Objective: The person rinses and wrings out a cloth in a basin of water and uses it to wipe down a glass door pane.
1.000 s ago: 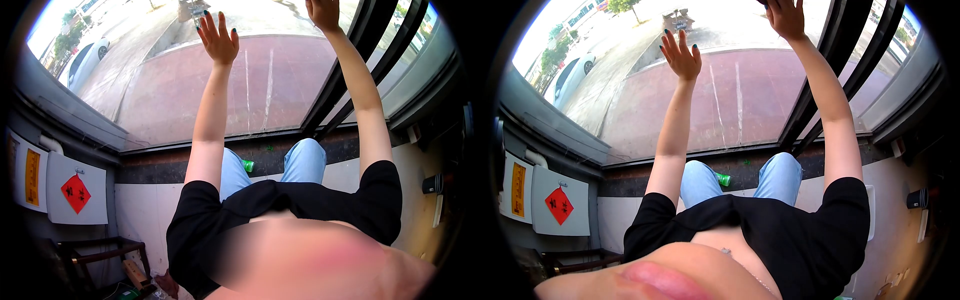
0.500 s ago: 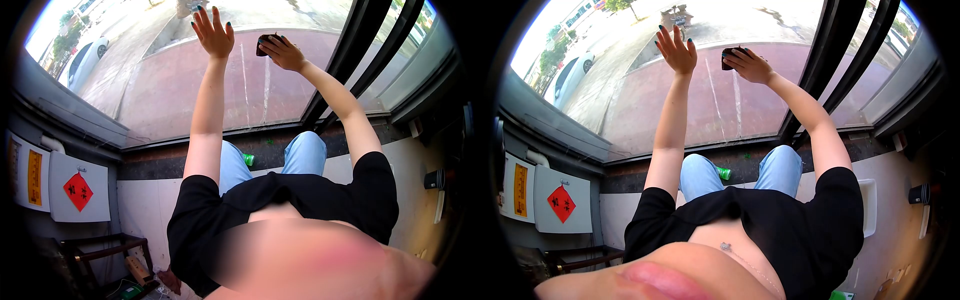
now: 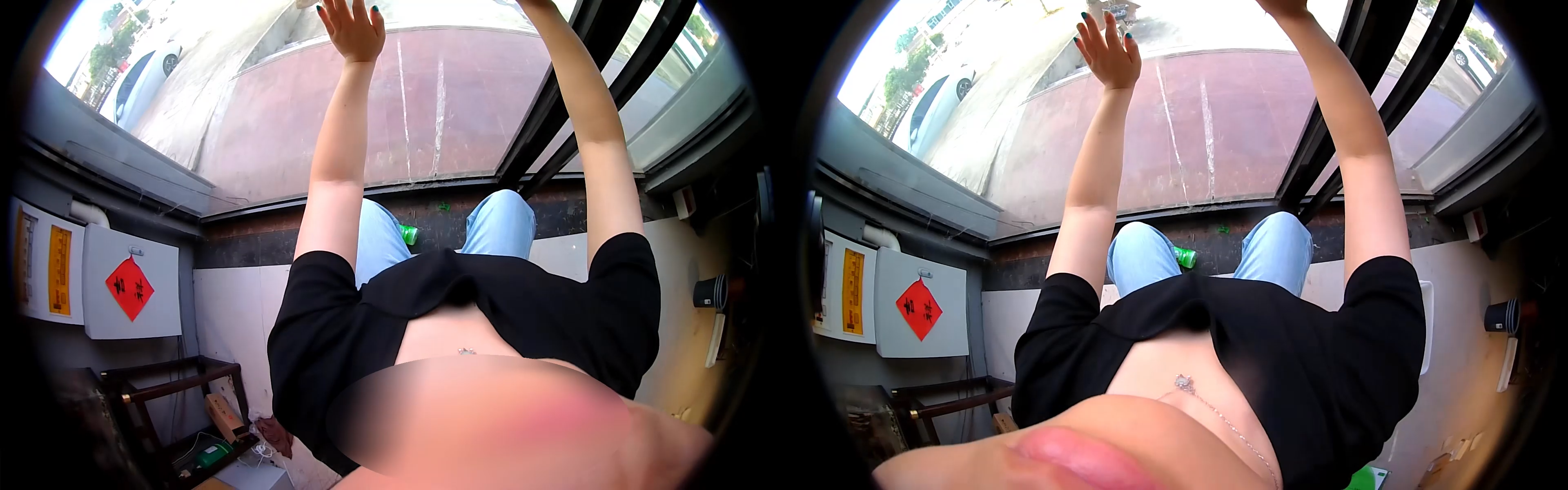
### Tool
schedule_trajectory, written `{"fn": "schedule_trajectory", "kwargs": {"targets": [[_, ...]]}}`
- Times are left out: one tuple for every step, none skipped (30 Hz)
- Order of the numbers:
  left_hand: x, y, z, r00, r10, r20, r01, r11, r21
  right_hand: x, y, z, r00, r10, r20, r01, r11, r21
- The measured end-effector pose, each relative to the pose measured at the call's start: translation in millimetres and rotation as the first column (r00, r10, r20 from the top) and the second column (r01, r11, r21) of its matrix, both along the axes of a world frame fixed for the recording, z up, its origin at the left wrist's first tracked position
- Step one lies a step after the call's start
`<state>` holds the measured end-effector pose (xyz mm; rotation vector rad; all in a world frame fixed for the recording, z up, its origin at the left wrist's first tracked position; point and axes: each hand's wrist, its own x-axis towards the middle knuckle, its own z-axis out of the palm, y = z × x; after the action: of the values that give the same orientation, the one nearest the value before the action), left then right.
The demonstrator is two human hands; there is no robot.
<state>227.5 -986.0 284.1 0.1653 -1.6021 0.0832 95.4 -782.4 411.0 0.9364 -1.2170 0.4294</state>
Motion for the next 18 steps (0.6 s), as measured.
{"fn": "schedule_trajectory", "kwargs": {"targets": [[1.1, 0.3, 0.3, 1.0, -0.01, 0.004, 0.01, 1.0, 0.002, 2.2, -3.3, -2.5, 0.999, 0.044, 0.014, -0.043, 0.999, -0.023], [2.7, 0.4, 0.8, 1.0, -0.019, 0.007, 0.019, 1.0, 0.002, 6.0, -9.7, -5.7, 0.996, 0.087, 0.027, -0.086, 0.995, -0.048], [5.1, 0.6, 1.6, 1.0, -0.018, 0.022, 0.018, 1.0, -0.005, 10.5, -17.3, -8.9, 0.991, 0.131, 0.036, -0.128, 0.989, -0.077], [9.0, 1.1, 2.5, 0.999, -0.017, 0.035, 0.017, 1.0, -0.015, 24.8, -22.7, -17.6, 0.982, 0.167, 0.084, -0.162, 0.985, -0.06], [13.7, 1.5, 3.8, 0.999, -0.014, 0.048, 0.015, 1.0, -0.028, 28.0, -30.4, -33.6, 0.987, 0.126, 0.095, -0.127, 0.992, 0.01], [19.7, 3.4, 4.5, 0.999, -0.03, 0.041, 0.032, 0.998, -0.058, 37.5, -35.8, -50.7, 0.989, 0.068, 0.132, -0.086, 0.986, 0.142], [23.2, 2.5, 2.1, 0.998, -0.028, 0.054, 0.032, 0.997, -0.067, 22.3, -46.1, -80.4, 0.984, 0.144, 0.101, -0.165, 0.954, 0.251], [26.7, 1.0, -4.7, 0.997, -0.026, 0.072, 0.031, 0.997, -0.073, 30.7, -55.8, -103.7, 0.994, 0.038, 0.1, -0.075, 0.911, 0.406], [30.1, -0.4, -12.0, 0.995, -0.023, 0.093, 0.03, 0.997, -0.076, 39.8, -61.9, -125.2, 1.0, 0.013, 0.002, -0.013, 0.861, 0.508], [33.5, -1.2, -17.8, 0.993, -0.02, 0.114, 0.028, 0.997, -0.068, 40.7, -70.6, -152.7, 0.997, 0.048, -0.055, -0.008, 0.819, 0.573], [36.9, -4.3, -23.3, 0.989, -0.028, 0.148, 0.037, 0.997, -0.06, 43.4, -74.8, -172.4, 0.991, 0.127, -0.035, -0.075, 0.758, 0.648], [38.6, -10.0, -27.0, 0.983, -0.037, 0.179, 0.048, 0.997, -0.054, 45.8, -76.9, -187.3, 0.993, 0.111, -0.051, -0.048, 0.737, 0.675], [38.4, -15.6, -28.6, 0.977, -0.048, 0.206, 0.059, 0.997, -0.047, 48.1, -77.1, -193.8, 0.993, 0.094, -0.072, -0.017, 0.715, 0.699], [36.7, -20.0, -30.0, 0.978, -0.048, 0.202, 0.062, 0.996, -0.063, 46.7, -77.3, -196.9, 0.991, 0.13, -0.026, -0.077, 0.721, 0.689], [34.2, -22.9, -31.8, 0.977, -0.024, 0.213, 0.038, 0.997, -0.062, 41.8, -77.6, -196.7, 0.989, 0.134, -0.056, -0.058, 0.715, 0.697], [32.9, -24.1, -33.5, 0.974, -0.001, 0.227, 0.015, 0.998, -0.059, 37.3, -77.0, -190.9, 0.987, 0.138, -0.084, -0.04, 0.708, 0.705], [33.0, -24.7, -34.4, 0.971, 0.021, 0.239, -0.007, 0.998, -0.06, 39.2, -74.4, -179.1, 0.984, 0.141, -0.112, -0.02, 0.704, 0.71], [33.5, -25.0, -34.6, 0.971, 0.031, 0.238, -0.016, 0.998, -0.064, 38.3, -70.7, -164.1, 0.987, 0.073, -0.143, 0.036, 0.769, 0.639]]}}
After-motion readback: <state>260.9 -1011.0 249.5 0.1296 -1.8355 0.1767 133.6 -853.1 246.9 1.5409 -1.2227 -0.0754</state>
